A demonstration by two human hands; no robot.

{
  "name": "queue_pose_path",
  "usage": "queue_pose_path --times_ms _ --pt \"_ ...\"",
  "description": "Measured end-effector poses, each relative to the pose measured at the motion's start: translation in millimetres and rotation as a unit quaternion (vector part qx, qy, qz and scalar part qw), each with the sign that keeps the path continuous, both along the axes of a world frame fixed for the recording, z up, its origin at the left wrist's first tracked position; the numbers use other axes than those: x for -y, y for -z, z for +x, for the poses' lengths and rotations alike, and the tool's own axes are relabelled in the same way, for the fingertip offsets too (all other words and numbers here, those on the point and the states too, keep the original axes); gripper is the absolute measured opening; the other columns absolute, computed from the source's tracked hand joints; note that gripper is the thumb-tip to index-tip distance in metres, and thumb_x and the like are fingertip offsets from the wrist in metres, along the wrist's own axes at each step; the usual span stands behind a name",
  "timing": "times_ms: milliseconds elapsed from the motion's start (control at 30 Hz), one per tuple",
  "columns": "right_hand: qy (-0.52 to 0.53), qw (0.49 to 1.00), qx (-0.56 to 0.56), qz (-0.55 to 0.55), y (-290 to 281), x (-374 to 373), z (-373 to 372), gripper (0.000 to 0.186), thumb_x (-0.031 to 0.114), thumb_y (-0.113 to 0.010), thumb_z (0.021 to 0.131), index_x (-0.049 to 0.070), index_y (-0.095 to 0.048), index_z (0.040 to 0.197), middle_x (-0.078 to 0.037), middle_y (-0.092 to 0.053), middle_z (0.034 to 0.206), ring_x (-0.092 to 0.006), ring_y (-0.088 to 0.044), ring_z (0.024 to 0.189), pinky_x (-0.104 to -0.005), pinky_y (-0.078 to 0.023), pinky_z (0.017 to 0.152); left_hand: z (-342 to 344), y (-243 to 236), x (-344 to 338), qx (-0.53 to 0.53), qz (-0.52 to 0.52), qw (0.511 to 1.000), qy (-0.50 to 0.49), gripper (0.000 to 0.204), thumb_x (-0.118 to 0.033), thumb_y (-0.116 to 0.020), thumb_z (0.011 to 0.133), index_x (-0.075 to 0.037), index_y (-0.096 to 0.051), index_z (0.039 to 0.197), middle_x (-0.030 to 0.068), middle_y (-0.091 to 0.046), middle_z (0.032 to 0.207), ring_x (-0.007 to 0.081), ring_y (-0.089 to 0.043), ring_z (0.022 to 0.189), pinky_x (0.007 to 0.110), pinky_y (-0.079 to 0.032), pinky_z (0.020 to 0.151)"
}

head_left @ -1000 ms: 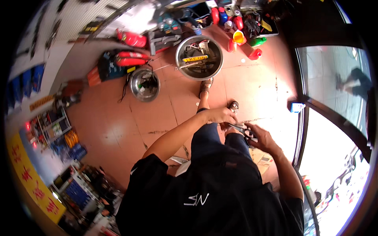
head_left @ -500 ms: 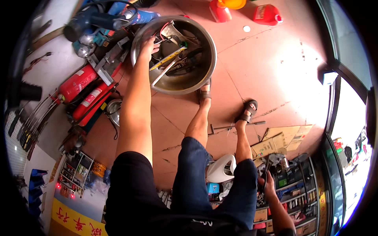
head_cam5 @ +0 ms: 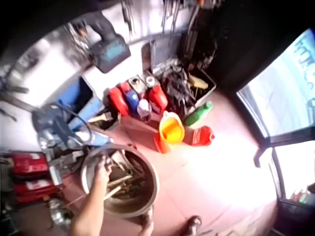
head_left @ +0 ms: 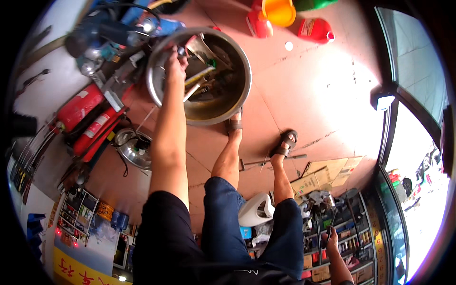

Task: The person works on the front panel of a motorcycle, handling wiring and using a pair of pliers to cut or secure components.

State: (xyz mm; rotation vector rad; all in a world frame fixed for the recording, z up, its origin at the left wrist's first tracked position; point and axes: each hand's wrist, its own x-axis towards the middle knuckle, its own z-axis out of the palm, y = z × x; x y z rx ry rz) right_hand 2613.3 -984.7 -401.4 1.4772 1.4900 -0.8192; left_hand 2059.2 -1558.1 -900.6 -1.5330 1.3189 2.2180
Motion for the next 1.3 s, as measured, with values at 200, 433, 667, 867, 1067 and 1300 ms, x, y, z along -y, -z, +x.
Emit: queue_pose_path --times_ms 200,433,667,867,1067,1300 --pt "0.132 0.985 -0.116 -0.001 -15.9 -46.1 26.2 0.040 0.014 -0.070 0.080 0.008 -0.056 0.116 0.000 -0.056 0.071 -0.0134 -0.052 0.053 -0.0270 -0.042 0.049 82.6 -149.9 -4.6 -0.128 0.053 0.990 0.017 0.025 -0.016 -0.066 0.091 -0.010 -0.064 0.115 -0.0011 -0.061 0.090 0.0108 -0.052 0.067 0.026 -0.045 0.058" --pt "-0.113 0.984 -0.076 0.111 -78.9 -62.8 -6.5 0.053 0.022 -0.077 0.072 0.005 -0.057 0.118 -0.016 -0.066 0.082 -0.0258 -0.065 0.074 -0.0377 -0.051 0.069 210.8 -355.4 -147.3 -0.008 0.093 0.914 0.395 0.038 -0.011 -0.061 0.086 -0.008 -0.054 0.124 0.0003 -0.061 0.095 0.0083 -0.054 0.065 0.021 -0.045 0.053" --pt "-0.094 0.971 -0.141 0.168 23.8 -132.8 88.6 0.045 0.032 -0.069 0.079 0.015 -0.059 0.119 -0.020 -0.068 0.105 -0.0381 -0.065 0.099 -0.0453 -0.052 0.083 208.7 -507.9 -357.6 -0.032 0.001 0.796 0.604 0.031 -0.011 -0.069 0.083 -0.005 -0.062 0.112 0.0043 -0.064 0.087 0.0113 -0.059 0.058 0.025 -0.050 0.050" --pt "0.076 0.942 -0.254 0.206 0.3 -231.4 46.5 0.048 0.035 -0.072 0.077 0.014 -0.059 0.118 -0.021 -0.068 0.105 -0.0405 -0.064 0.100 -0.0473 -0.050 0.085 200.1 -503.3 -509.2 -0.054 -0.025 0.799 0.598 0.031 -0.018 -0.065 0.087 -0.008 -0.058 0.115 0.0069 -0.067 0.090 0.0164 -0.064 0.063 0.030 -0.054 0.052" --pt "0.380 0.794 -0.450 0.149 24.1 -322.9 32.3 0.044 0.014 -0.072 0.073 -0.002 -0.057 0.111 -0.010 -0.063 0.069 -0.0177 -0.063 0.056 -0.0332 -0.051 0.051 184.5 -509.8 -635.1 -0.023 -0.132 0.673 0.728 0.032 -0.020 -0.066 0.089 -0.009 -0.058 0.118 0.0066 -0.069 0.099 0.0172 -0.069 0.080 0.031 -0.056 0.056" --pt "0.053 0.923 -0.291 0.245 61.1 -428.6 132.1 0.055 0.025 -0.072 0.073 0.006 -0.060 0.123 -0.021 -0.070 0.099 -0.0320 -0.071 0.087 -0.0408 -0.055 0.076 169.1 -463.5 -802.0 0.021 -0.109 0.698 0.707 0.034 -0.022 -0.067 0.088 -0.008 -0.060 0.118 0.0067 -0.070 0.092 0.0180 -0.067 0.071 0.031 -0.054 0.054"
